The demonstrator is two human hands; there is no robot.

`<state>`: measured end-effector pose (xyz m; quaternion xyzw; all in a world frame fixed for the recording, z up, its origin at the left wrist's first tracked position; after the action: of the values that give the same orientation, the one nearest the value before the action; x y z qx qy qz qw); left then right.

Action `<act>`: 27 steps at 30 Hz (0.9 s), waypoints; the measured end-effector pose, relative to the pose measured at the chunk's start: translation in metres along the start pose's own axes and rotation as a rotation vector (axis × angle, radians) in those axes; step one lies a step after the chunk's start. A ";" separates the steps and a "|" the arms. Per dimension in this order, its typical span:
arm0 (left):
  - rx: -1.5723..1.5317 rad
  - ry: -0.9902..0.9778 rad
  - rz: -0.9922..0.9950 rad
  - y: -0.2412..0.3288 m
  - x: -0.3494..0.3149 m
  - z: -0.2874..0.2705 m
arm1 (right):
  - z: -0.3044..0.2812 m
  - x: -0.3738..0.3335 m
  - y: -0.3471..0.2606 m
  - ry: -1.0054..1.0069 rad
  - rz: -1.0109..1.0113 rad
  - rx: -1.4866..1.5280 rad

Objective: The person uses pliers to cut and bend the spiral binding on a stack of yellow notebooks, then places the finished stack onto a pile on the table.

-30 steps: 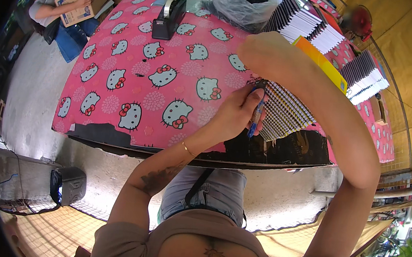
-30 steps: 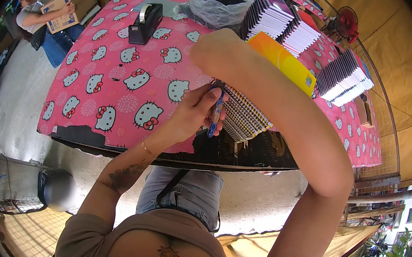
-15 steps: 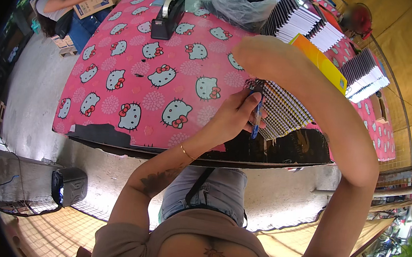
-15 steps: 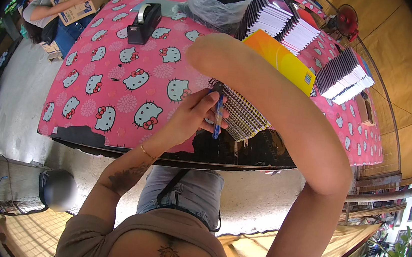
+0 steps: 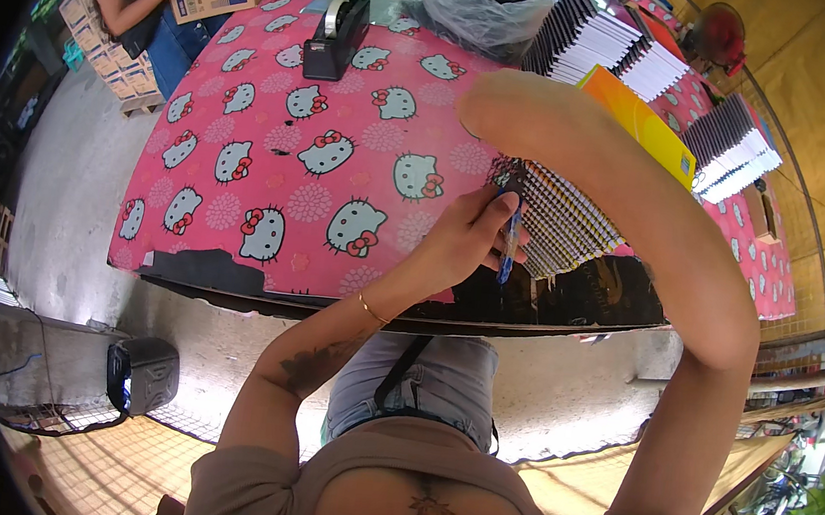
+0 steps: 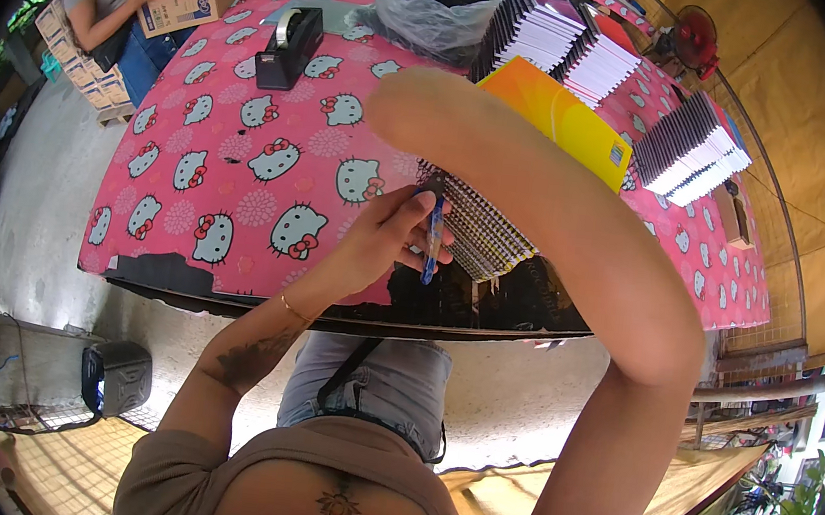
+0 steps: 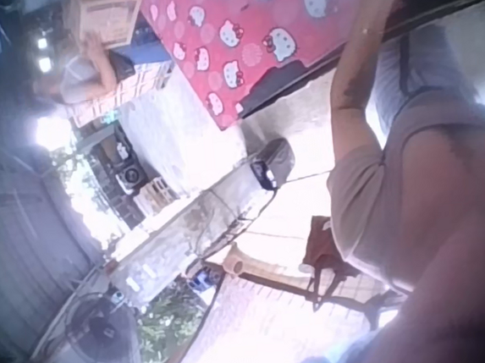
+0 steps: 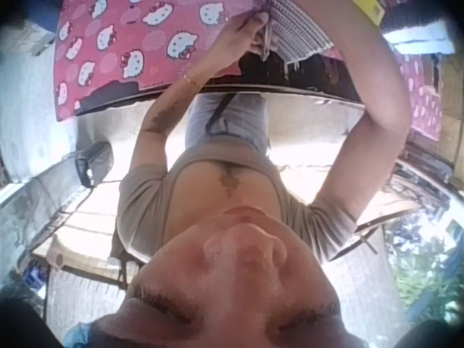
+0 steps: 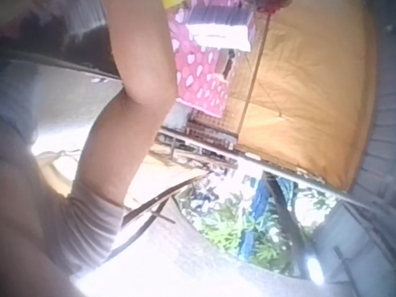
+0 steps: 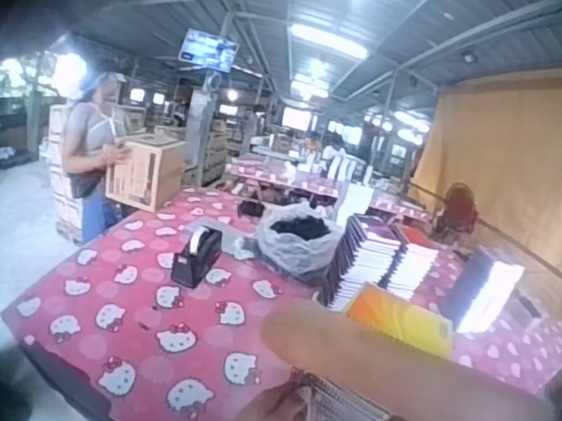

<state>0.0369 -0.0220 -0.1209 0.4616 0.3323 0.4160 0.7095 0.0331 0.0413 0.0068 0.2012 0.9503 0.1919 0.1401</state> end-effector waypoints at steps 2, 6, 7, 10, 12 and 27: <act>0.003 0.007 -0.002 0.001 0.000 0.000 | 0.002 0.000 -0.002 -0.007 -0.001 -0.001; -0.003 0.022 0.017 -0.001 0.002 0.000 | 0.006 0.000 -0.001 -0.007 -0.005 0.007; -0.008 0.027 0.026 -0.001 0.002 0.000 | 0.006 0.000 -0.001 -0.002 -0.005 0.010; 0.036 -0.022 0.045 0.003 0.003 0.002 | 0.006 -0.002 -0.001 -0.001 -0.002 0.020; 0.058 -0.024 0.054 0.002 0.004 0.001 | 0.005 -0.003 -0.001 -0.005 -0.002 0.028; 0.006 -0.015 0.024 -0.006 0.008 -0.006 | 0.022 0.006 -0.005 -0.012 -0.002 0.039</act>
<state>0.0370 -0.0143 -0.1297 0.4706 0.3227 0.4201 0.7056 0.0339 0.0461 -0.0159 0.2040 0.9532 0.1719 0.1422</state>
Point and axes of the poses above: each hand's wrist, its own x-axis towards the middle knuckle, its own z-axis out of the palm, y = z × x, the point moved 7 cm from there along x, towards the middle knuckle, and after that the axes turned 4 degrees about -y, right-handed, at the moved point
